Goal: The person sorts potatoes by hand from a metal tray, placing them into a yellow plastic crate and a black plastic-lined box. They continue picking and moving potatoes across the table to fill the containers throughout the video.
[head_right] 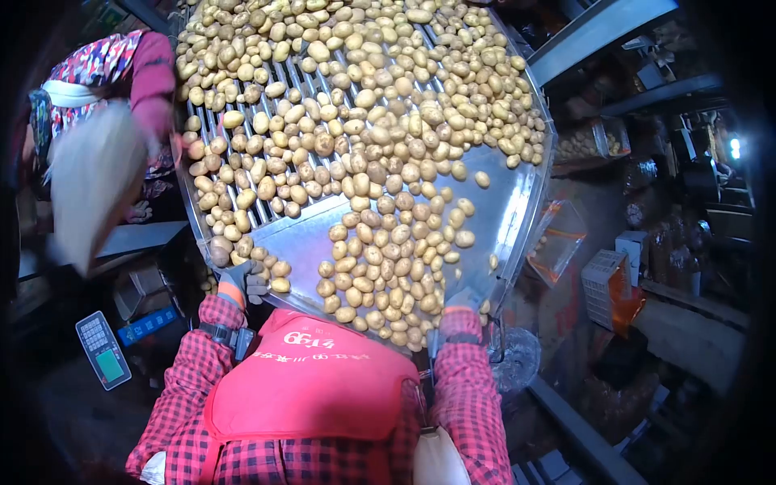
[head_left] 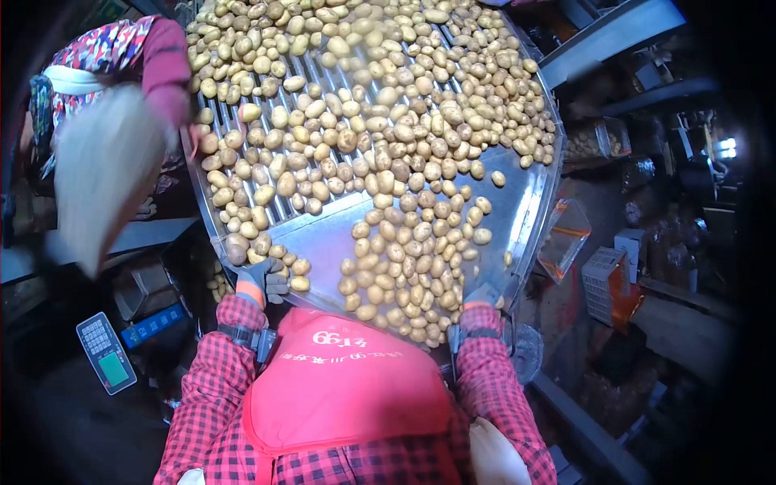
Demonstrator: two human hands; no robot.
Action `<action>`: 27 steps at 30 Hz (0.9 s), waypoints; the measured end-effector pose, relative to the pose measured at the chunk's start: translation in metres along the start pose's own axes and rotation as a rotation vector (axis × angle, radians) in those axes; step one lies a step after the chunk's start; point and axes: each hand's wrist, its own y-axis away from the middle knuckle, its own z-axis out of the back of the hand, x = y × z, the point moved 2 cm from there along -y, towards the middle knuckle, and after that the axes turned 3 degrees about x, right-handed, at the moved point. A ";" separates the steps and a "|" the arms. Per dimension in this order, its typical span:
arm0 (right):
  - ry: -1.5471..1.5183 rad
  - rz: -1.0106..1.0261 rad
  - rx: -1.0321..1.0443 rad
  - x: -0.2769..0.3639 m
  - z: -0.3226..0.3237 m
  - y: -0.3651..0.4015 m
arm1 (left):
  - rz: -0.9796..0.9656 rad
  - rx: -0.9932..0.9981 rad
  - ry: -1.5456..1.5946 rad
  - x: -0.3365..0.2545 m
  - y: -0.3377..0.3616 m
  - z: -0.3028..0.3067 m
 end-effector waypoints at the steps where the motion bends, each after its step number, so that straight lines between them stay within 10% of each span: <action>1: -0.014 -0.009 0.000 0.007 0.007 0.016 | -0.005 0.002 -0.007 0.000 0.001 0.000; 7: -0.319 -0.188 0.288 0.037 0.050 0.051 | -0.028 0.012 -0.056 0.001 -0.002 0.001; 13: -0.373 0.179 0.452 0.103 0.036 0.012 | 0.008 0.006 -0.075 -0.004 0.009 -0.009; 20: -0.436 -0.088 0.358 0.027 0.049 0.076 | -0.024 0.022 -0.084 -0.001 0.003 -0.004; 23: -0.441 0.037 0.167 0.021 0.045 0.080 | -0.009 0.047 -0.073 -0.001 0.003 -0.005; 27: -0.552 0.275 0.477 0.124 0.077 -0.002 | 0.005 0.007 -0.096 -0.005 0.013 -0.012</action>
